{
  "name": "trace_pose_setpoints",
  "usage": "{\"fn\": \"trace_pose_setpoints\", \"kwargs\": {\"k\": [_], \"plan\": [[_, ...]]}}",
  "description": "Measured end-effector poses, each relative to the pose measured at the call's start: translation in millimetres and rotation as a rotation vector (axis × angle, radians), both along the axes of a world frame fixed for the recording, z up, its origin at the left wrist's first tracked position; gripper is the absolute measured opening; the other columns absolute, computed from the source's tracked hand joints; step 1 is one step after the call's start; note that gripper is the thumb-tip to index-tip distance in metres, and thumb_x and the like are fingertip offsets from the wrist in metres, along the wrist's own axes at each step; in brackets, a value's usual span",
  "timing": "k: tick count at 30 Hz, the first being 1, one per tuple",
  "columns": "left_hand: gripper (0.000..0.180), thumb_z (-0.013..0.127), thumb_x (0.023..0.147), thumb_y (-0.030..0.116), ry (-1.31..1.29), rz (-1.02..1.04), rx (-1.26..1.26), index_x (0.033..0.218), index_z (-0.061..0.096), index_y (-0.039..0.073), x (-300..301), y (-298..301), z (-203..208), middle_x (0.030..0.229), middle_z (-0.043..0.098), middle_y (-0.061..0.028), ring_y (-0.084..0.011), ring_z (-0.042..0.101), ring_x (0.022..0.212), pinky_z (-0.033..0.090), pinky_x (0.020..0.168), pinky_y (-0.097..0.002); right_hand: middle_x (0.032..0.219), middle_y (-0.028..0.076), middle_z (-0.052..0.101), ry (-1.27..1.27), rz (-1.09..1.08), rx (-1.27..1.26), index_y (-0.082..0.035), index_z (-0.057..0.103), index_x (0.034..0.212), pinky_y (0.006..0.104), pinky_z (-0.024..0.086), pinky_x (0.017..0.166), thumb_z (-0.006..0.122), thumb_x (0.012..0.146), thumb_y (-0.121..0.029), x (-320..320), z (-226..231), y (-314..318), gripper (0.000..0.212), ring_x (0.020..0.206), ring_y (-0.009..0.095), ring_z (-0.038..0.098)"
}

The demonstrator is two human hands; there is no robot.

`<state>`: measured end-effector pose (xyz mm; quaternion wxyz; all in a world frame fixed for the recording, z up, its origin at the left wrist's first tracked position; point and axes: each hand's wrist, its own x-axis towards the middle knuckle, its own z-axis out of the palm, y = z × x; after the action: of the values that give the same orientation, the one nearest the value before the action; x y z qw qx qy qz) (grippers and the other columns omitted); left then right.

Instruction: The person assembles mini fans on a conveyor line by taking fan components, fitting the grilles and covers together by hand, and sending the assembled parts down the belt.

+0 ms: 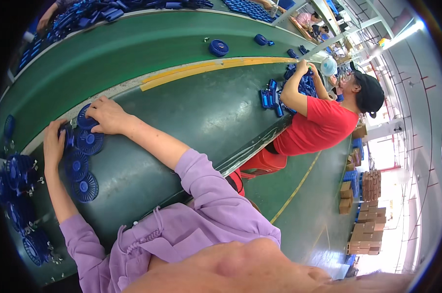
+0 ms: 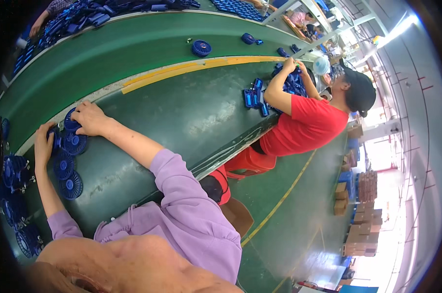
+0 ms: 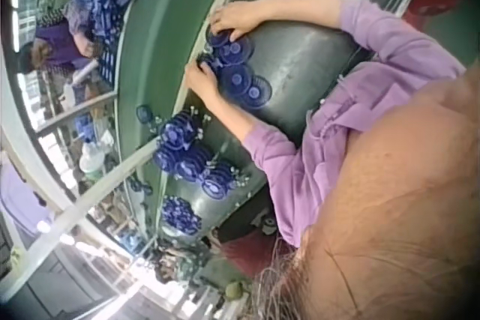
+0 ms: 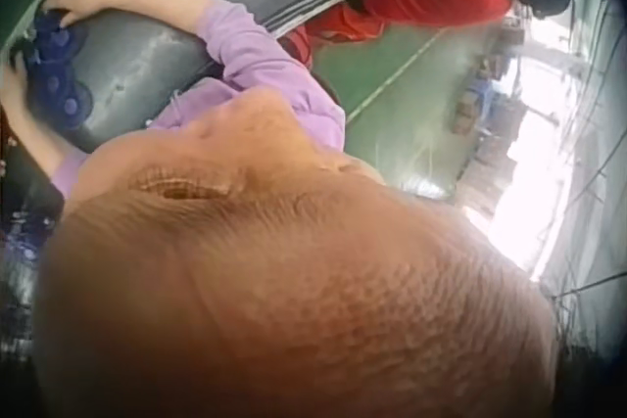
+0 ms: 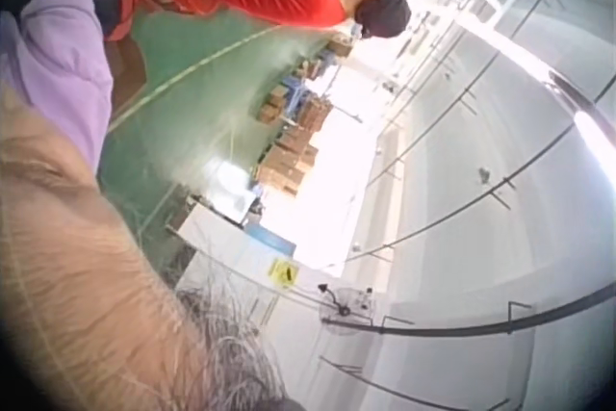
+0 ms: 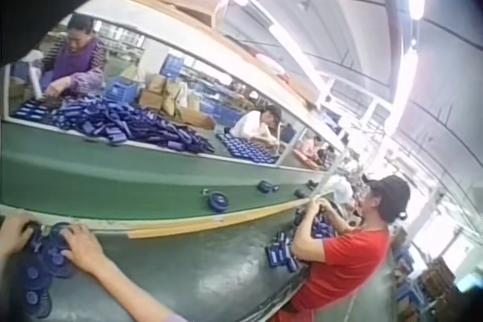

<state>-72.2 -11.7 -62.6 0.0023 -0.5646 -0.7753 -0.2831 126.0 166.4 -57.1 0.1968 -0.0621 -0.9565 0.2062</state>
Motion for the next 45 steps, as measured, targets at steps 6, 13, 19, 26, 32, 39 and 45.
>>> {"fn": "trace_pose_setpoints", "kwargs": {"k": [6,13,19,26,32,39,45], "plan": [[0.015,0.052,0.093,0.012,-0.162,0.180,-0.047,0.105,0.053,0.004,-35,-20,-18,0.096,0.062,-0.0185,-0.0388,0.059,0.093,0.045,0.081,-0.0400,0.082,0.014,0.066,0.080,-0.070,-0.178,-0.005,0.067,0.082,0.0429,0.050,0.076,0.076,0.068,-0.026,2,17,10,0.027,0.085,0.034,0.062],[0.039,0.048,0.100,0.028,-0.795,0.424,0.524,0.125,0.052,-0.002,-54,-49,-16,0.108,0.062,-0.0067,-0.0136,0.057,0.100,0.042,0.091,-0.0258,0.069,0.008,0.062,0.235,0.134,-0.892,0.000,0.061,0.086,0.0284,0.050,0.051,0.073,0.077,-0.017,-22,66,-26,0.023,0.058,0.016,0.063],[0.044,0.046,0.100,0.037,-1.692,0.169,0.687,0.127,0.051,0.003,26,6,16,0.123,0.058,-0.0094,-0.0181,0.058,0.110,0.046,0.095,-0.0354,0.082,0.009,0.062,0.412,0.068,-0.723,0.000,0.056,0.102,0.0329,0.052,0.061,0.073,0.074,-0.013,-27,70,-40,0.035,0.067,0.019,0.063],[0.039,0.047,0.100,0.030,-2.144,-0.202,0.774,0.127,0.052,0.002,37,6,11,0.125,0.059,-0.0129,-0.0240,0.056,0.116,0.048,0.098,-0.0418,0.118,0.017,0.048,0.603,0.051,-0.158,-0.008,0.055,0.119,0.0462,0.044,0.089,0.067,0.071,-0.013,-32,57,-50,0.050,0.106,0.038,0.047],[0.039,0.041,0.101,0.031,-2.047,-0.161,0.747,0.126,0.052,0.002,40,-1,25,0.124,0.058,-0.0120,-0.0234,0.057,0.114,0.047,0.099,-0.0386,0.135,0.028,0.036,0.405,0.098,-0.175,-0.005,0.038,0.136,0.0521,0.036,0.099,0.069,0.067,-0.061,-35,40,-62,0.094,0.120,0.048,0.041],[0.043,0.038,0.102,0.033,-1.111,0.419,0.984,0.129,0.040,0.000,108,27,58,0.120,0.050,-0.0128,-0.0211,0.055,0.109,0.046,0.093,-0.0351,0.131,0.025,0.039,0.431,0.274,-0.756,0.001,0.030,0.137,0.0418,0.036,0.102,0.048,0.085,-0.067,-37,37,-72,0.087,0.120,0.038,0.044],[0.044,0.041,0.101,0.032,-0.825,0.406,0.980,0.130,0.037,-0.001,109,26,50,0.124,0.048,-0.0143,-0.0203,0.052,0.110,0.044,0.094,-0.0343,0.132,0.019,0.040,0.434,0.366,-0.965,-0.001,0.027,0.137,0.0382,0.033,0.104,0.048,0.088,-0.060,-37,46,-76,0.079,0.122,0.031,0.043]]}}
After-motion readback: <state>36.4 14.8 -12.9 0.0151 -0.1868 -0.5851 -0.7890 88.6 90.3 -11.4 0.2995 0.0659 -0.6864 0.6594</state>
